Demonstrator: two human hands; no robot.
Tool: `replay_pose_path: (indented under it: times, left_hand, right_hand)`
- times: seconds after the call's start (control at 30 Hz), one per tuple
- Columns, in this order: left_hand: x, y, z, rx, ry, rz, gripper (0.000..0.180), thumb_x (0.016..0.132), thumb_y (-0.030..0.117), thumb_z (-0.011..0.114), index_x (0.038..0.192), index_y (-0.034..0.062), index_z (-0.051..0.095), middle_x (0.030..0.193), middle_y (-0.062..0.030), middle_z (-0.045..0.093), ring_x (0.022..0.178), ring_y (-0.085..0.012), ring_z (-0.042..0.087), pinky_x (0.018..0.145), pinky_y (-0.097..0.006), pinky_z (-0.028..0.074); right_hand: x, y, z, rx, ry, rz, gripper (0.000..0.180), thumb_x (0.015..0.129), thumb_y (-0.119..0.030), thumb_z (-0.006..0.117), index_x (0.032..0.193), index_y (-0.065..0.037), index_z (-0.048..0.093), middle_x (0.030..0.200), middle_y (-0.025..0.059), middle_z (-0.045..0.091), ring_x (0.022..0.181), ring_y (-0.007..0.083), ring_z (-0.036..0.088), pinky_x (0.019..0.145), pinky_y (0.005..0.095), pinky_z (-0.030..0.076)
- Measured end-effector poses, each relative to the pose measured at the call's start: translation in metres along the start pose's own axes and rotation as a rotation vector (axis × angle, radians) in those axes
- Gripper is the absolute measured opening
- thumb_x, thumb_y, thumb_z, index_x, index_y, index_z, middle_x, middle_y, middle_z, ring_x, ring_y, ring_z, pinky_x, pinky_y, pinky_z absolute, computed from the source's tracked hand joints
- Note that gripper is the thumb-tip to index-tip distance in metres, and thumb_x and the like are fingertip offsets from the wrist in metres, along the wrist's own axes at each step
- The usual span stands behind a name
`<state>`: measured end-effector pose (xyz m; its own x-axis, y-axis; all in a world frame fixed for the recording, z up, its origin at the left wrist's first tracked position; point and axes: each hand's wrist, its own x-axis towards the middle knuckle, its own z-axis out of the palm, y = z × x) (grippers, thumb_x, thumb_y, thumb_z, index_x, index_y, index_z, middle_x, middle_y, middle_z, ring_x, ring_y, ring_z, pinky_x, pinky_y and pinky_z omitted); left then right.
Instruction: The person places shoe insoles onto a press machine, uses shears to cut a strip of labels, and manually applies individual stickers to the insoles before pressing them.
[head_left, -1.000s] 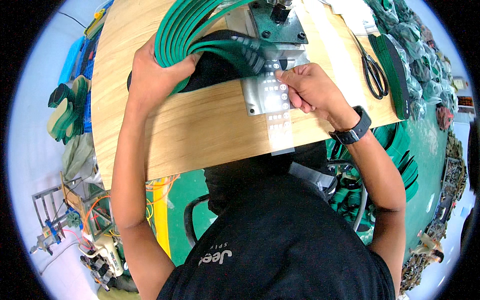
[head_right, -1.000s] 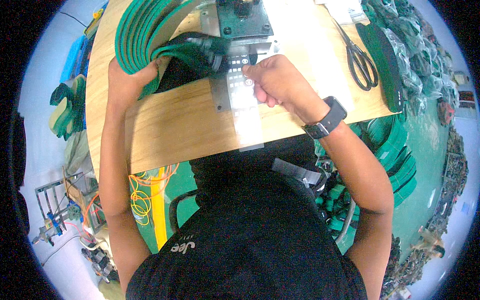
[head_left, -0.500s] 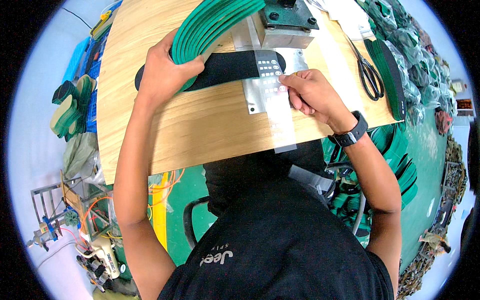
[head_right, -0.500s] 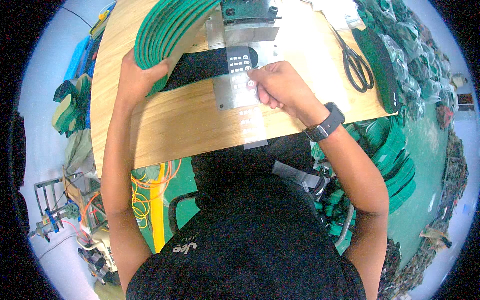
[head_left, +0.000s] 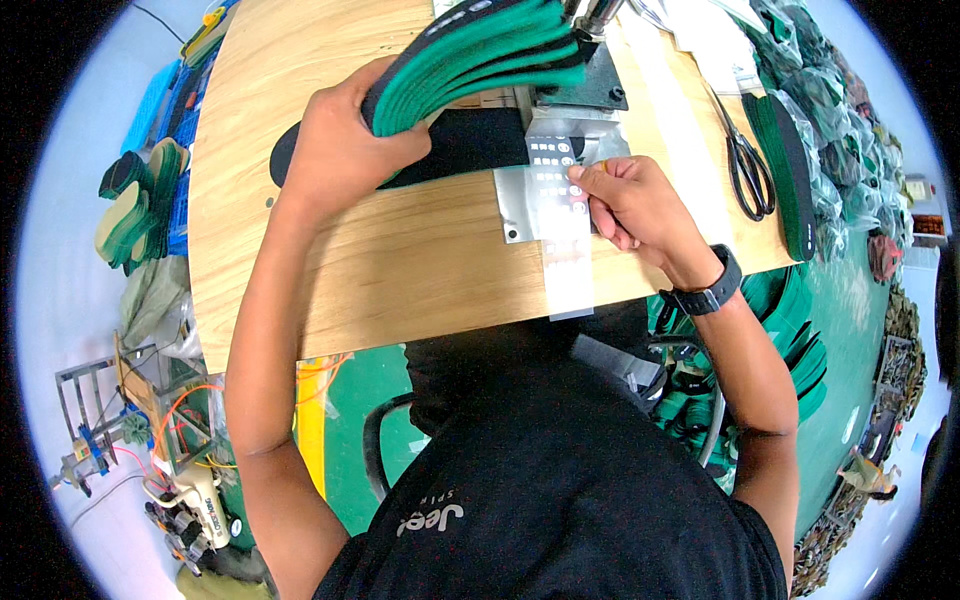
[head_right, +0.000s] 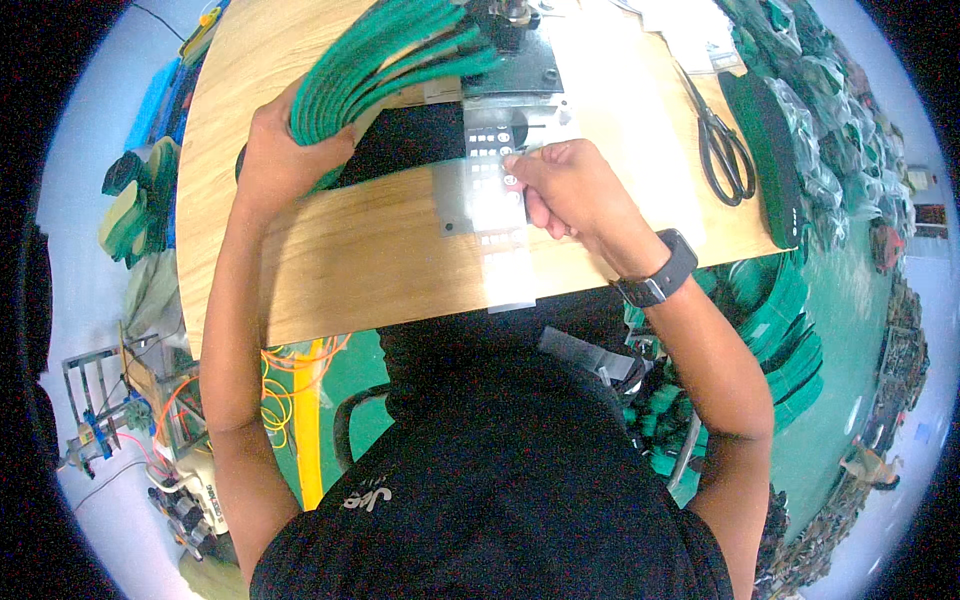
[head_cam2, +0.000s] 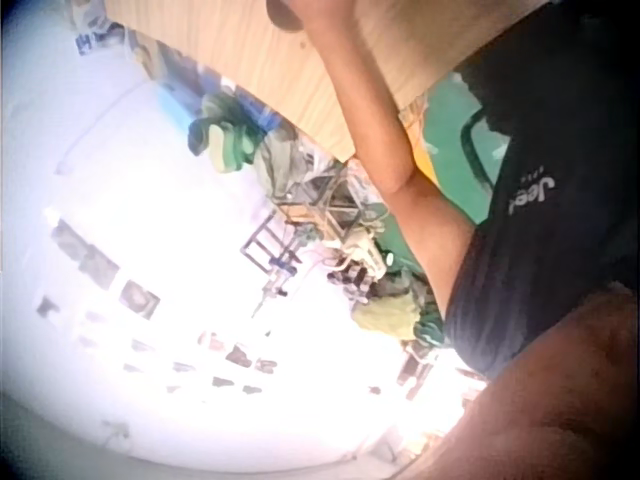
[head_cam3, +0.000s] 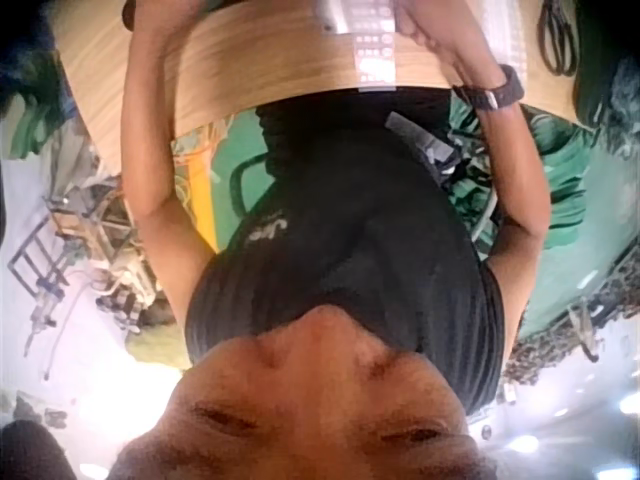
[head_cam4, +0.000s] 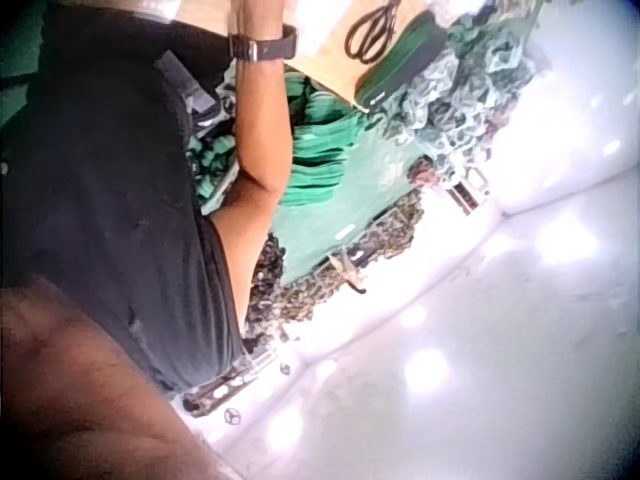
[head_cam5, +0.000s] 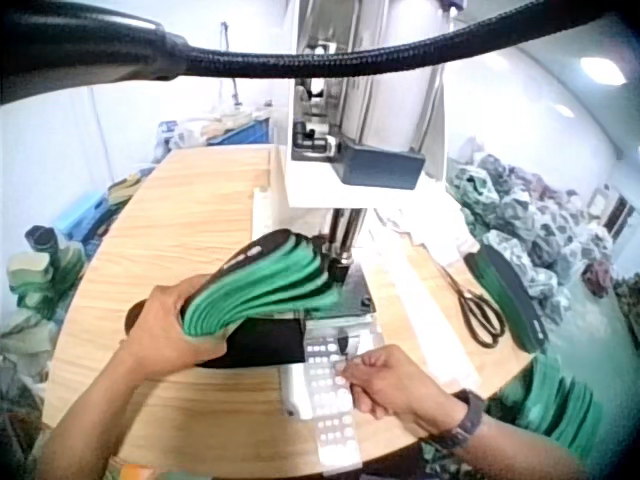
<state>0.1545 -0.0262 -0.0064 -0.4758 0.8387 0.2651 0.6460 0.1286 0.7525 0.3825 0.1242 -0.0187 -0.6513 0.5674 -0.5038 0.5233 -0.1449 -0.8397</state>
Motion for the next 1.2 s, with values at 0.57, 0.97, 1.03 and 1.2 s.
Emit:
replay_pose_path:
  times: [0.57, 0.97, 1.03, 1.2]
  left_hand:
    - [0.001, 0.005, -0.001, 0.039, -0.017, -0.02, 0.046, 0.07, 0.01, 0.068, 0.114, 0.0018, 0.059, 0.089, -0.0096, 0.066, 0.081, -0.015, 0.06, 0.08, -0.029, 0.048]
    - [0.001, -0.003, 0.01, 0.154, 0.042, 0.123, 0.048, 0.066, 0.016, 0.071, 0.112, 0.005, 0.061, 0.079, -0.0162, 0.067, 0.071, -0.0273, 0.065, 0.069, -0.034, 0.051]
    - [0.002, -0.001, 0.01, 0.151, 0.039, 0.138, 0.048, 0.066, 0.017, 0.071, 0.112, 0.0048, 0.061, 0.079, -0.0162, 0.066, 0.07, -0.0281, 0.065, 0.069, -0.034, 0.051]
    - [0.0, 0.002, 0.009, 0.196, 0.015, 0.104, 0.05, 0.066, 0.02, 0.07, 0.112, 0.0044, 0.06, 0.078, -0.017, 0.066, 0.071, -0.0316, 0.063, 0.07, -0.035, 0.051]
  right_hand:
    - [-0.002, 0.001, 0.0, 0.079, 0.004, -0.044, 0.032, 0.093, -0.02, 0.057, 0.065, -0.005, 0.054, 0.043, 0.001, 0.048, 0.031, 0.0055, 0.036, 0.033, 0.019, 0.027]
    - [-0.007, -0.001, 0.003, 0.065, 0.018, -0.031, 0.028, 0.093, -0.019, 0.056, 0.071, -0.003, 0.058, 0.043, 0.0003, 0.048, 0.03, 0.0043, 0.035, 0.031, 0.0187, 0.024]
    - [-0.007, 0.001, 0.003, 0.096, 0.019, -0.054, 0.028, 0.093, -0.019, 0.056, 0.071, -0.003, 0.059, 0.044, 0.0001, 0.049, 0.031, 0.0042, 0.035, 0.031, 0.0182, 0.025]
    - [-0.007, 0.005, 0.001, 0.128, -0.018, -0.109, 0.025, 0.093, -0.019, 0.055, 0.075, -0.002, 0.059, 0.047, 0.0001, 0.05, 0.034, 0.0039, 0.037, 0.033, 0.0176, 0.027]
